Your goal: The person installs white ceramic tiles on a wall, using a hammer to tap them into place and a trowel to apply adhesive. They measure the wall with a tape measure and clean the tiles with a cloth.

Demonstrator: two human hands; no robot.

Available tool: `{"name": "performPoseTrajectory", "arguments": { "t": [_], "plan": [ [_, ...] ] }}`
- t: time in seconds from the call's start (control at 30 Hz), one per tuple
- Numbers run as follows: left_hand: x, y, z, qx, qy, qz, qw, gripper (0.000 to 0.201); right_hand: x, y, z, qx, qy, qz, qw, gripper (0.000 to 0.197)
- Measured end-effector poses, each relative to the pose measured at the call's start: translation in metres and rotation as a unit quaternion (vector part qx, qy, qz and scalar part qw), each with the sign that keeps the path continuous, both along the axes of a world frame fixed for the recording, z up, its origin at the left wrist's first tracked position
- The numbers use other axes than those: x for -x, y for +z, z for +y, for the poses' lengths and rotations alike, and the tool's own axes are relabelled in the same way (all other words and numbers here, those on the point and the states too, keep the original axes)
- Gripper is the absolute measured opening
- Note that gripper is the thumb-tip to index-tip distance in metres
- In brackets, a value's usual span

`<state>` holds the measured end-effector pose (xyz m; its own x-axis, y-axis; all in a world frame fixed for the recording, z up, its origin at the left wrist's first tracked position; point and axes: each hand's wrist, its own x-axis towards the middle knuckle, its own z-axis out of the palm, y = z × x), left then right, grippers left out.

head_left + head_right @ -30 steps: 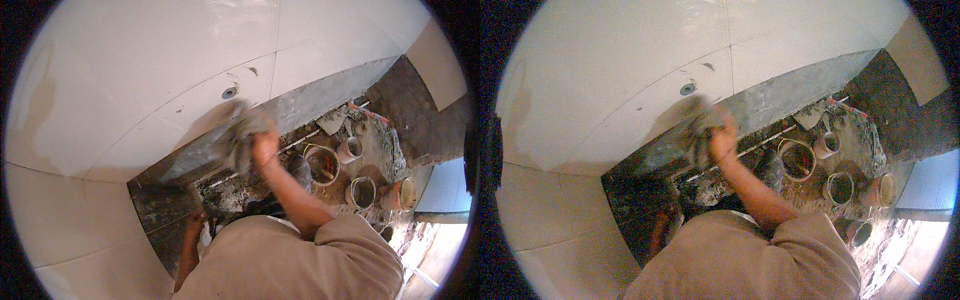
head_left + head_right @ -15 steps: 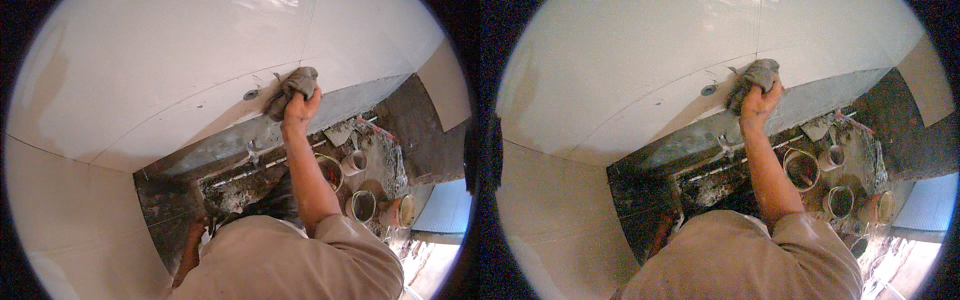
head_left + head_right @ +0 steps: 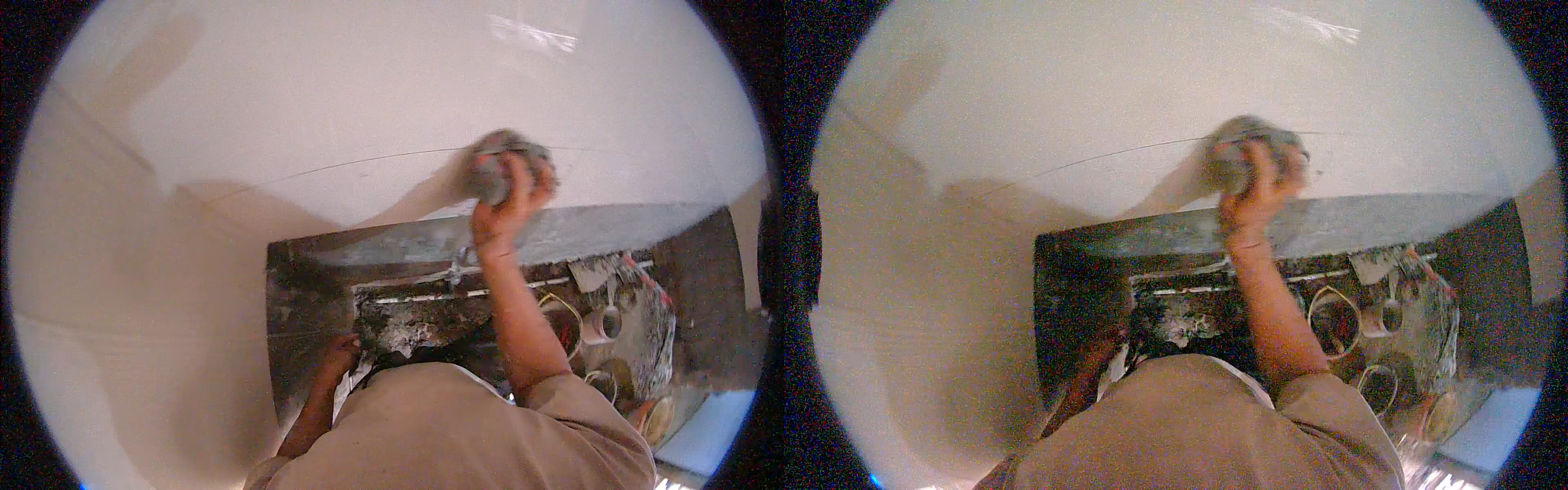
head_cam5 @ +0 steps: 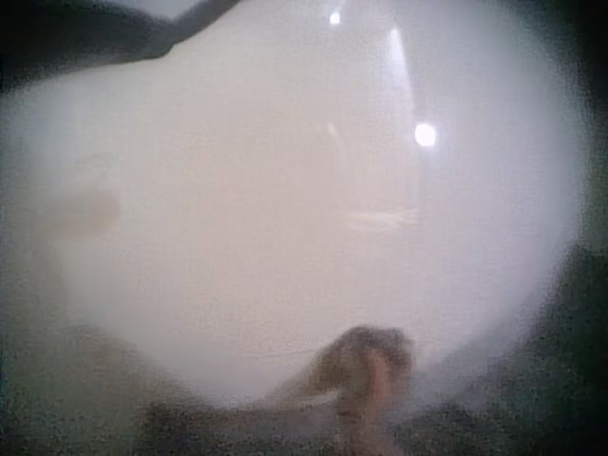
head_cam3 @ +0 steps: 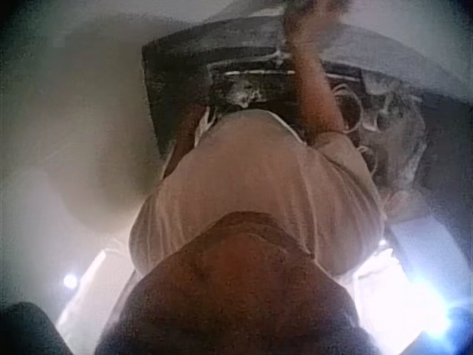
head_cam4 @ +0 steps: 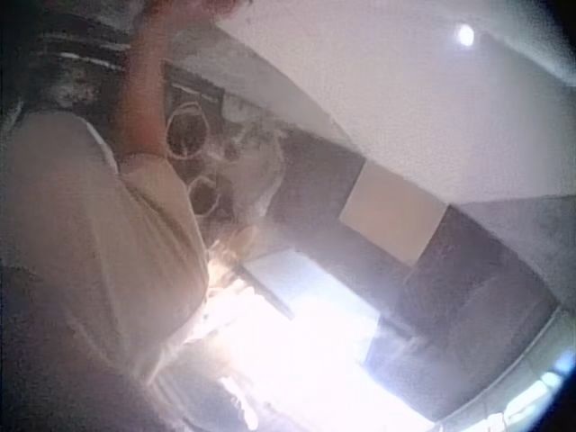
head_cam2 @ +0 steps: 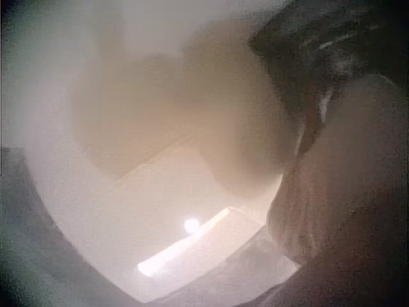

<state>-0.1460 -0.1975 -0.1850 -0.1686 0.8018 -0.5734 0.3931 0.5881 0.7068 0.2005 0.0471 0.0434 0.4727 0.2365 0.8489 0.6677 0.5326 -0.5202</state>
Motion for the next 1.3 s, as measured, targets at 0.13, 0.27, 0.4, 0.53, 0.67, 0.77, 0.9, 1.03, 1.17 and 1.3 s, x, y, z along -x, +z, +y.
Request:
{"name": "performPoseTrajectory", "arguments": {
  "t": [0.13, 0.27, 0.4, 0.53, 0.67, 0.77, 0.9, 1.03, 1.17, 1.3],
  "plan": [
    [0.015, -0.01, -0.019, -0.007, 0.022, -0.006, 1.0, 0.035, 0.087, 0.041, -0.004, -0.005, 0.012, -0.092, 0.996, 0.05],
    [-0.01, 0.007, -0.001, -0.049, 0.03, -0.03, 0.998, 0.038, 0.2, 0.032, -0.016, 0.011, 0.148, -0.41, 0.9, 0.023],
    [-0.039, 0.022, 0.035, -0.067, -0.016, -0.078, 0.995, 0.04, 0.168, -0.068, -0.007, 0.061, 0.165, -0.394, 0.902, 0.016],
    [-0.015, 0.026, 0.025, -0.125, 0.008, -0.062, 0.99, 0.034, 0.031, -0.082, -0.026, 0.18, 0.087, -0.24, 0.95, 0.037],
    [-0.009, 0.037, 0.009, -0.098, 0.001, -0.016, 0.995, 0.03, -0.055, -0.031, -0.015, 0.133, -0.041, 0.033, 0.99, 0.054],
    [0.001, 0.011, 0.027, -0.089, -0.029, -0.064, 0.994, 0.028, -0.012, -0.044, -0.014, 0.131, -0.057, 0.057, 0.988, 0.054],
    [-0.055, 0.064, 0.05, -0.111, -0.112, -0.045, 0.986, 0.027, 0.007, -0.068, -0.024, 0.203, -0.019, 0.097, 0.974, 0.053],
    [-0.043, 0.068, 0.043, -0.14, -0.11, -0.034, 0.983, 0.027, -0.065, 0.004, -0.007, 0.07, -0.088, 0.115, 0.987, 0.046],
    [-0.058, 0.06, 0.054, -0.122, -0.124, -0.04, 0.984, 0.029, -0.095, -0.019, -0.006, 0.112, -0.159, 0.117, 0.974, 0.054],
    [-0.033, 0.031, 0.051, -0.119, -0.088, -0.087, 0.985, 0.031, -0.069, -0.017, 0.009, 0.095, -0.052, 0.339, 0.935, 0.059]
  ]
}}
